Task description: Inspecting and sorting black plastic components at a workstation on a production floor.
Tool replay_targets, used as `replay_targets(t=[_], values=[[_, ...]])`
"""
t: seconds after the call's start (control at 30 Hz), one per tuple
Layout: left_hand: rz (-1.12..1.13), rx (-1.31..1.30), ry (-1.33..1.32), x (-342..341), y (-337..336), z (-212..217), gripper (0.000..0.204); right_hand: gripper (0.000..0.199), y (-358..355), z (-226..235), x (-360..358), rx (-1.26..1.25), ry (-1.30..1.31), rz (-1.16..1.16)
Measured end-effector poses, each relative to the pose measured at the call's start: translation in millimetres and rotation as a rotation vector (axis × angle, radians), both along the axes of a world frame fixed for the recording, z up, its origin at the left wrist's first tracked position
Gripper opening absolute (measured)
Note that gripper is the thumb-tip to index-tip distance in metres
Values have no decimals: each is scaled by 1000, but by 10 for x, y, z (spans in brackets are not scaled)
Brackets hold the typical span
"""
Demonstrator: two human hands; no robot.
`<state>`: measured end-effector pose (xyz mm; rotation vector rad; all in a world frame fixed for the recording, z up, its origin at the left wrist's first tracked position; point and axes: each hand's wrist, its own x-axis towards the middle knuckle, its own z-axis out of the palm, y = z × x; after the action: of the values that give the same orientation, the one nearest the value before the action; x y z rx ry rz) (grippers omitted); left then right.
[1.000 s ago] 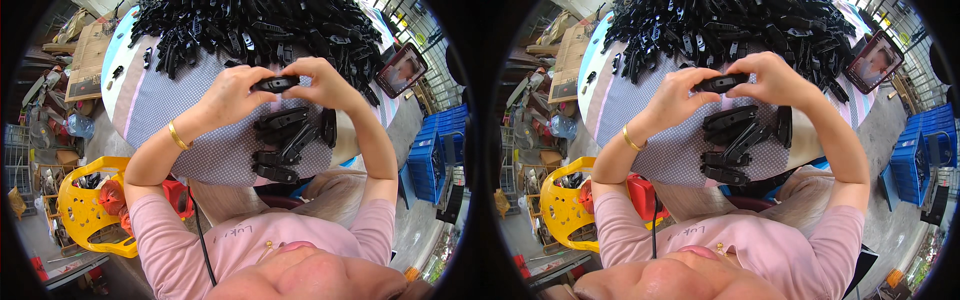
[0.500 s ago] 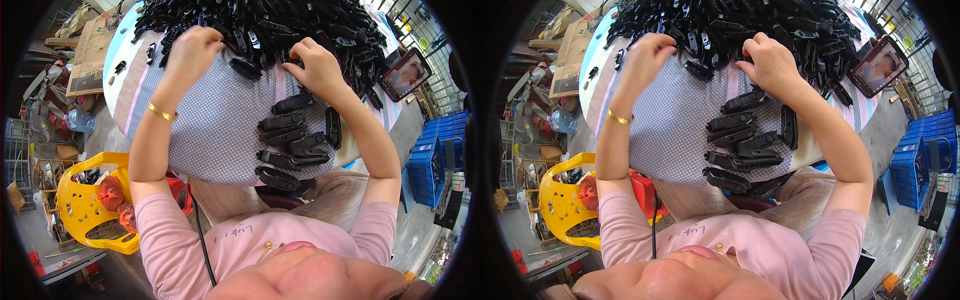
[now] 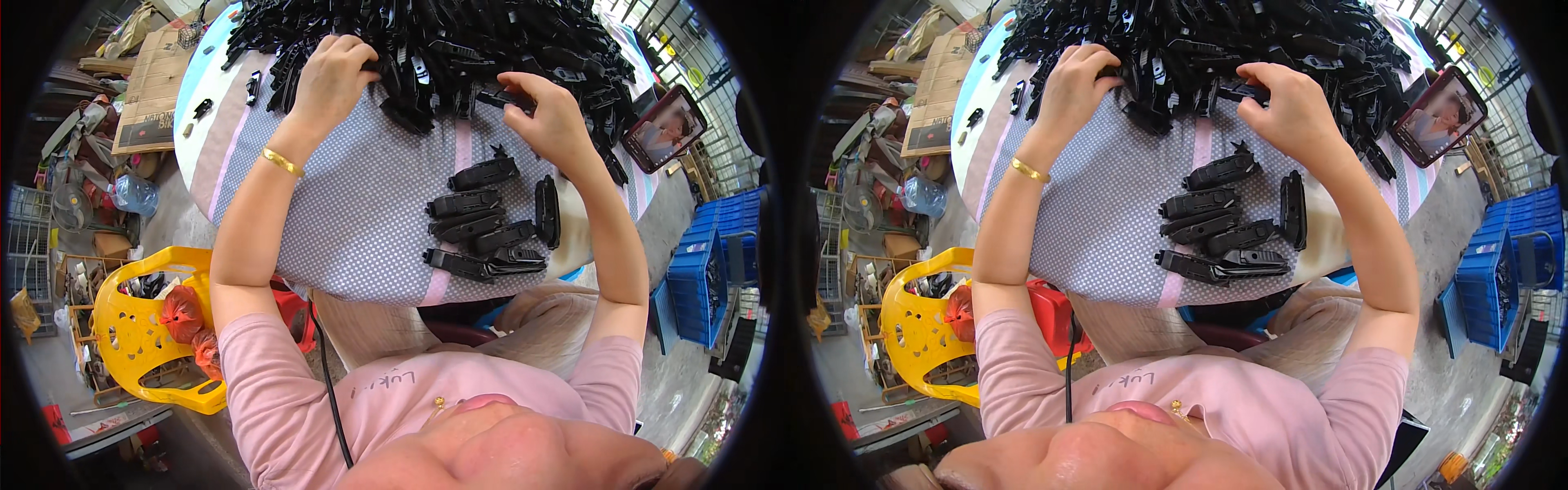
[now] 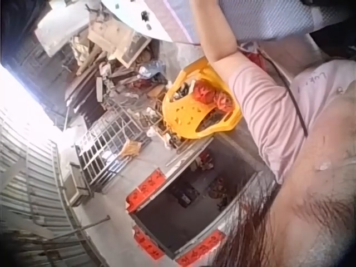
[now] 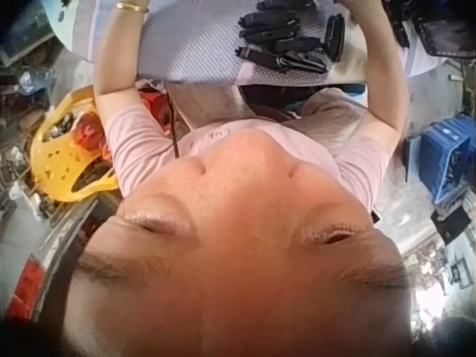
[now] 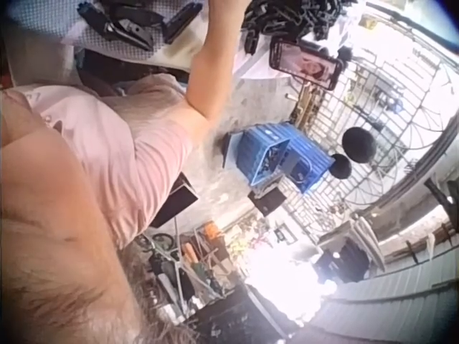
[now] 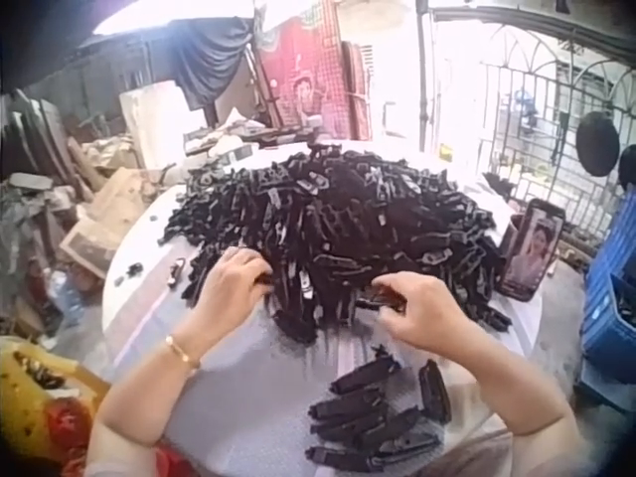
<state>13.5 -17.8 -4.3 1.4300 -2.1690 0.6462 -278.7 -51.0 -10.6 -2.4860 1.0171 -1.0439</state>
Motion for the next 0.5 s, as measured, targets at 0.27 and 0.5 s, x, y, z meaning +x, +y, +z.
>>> replay_targets(t=[0.27, 0.5], values=[[-224, 394, 1106, -481, 302, 118, 37, 25, 241, 173, 127, 409, -322, 210], [-422, 646, 1656, -764, 448, 41, 34, 27, 316, 82, 239, 501, -435, 326]])
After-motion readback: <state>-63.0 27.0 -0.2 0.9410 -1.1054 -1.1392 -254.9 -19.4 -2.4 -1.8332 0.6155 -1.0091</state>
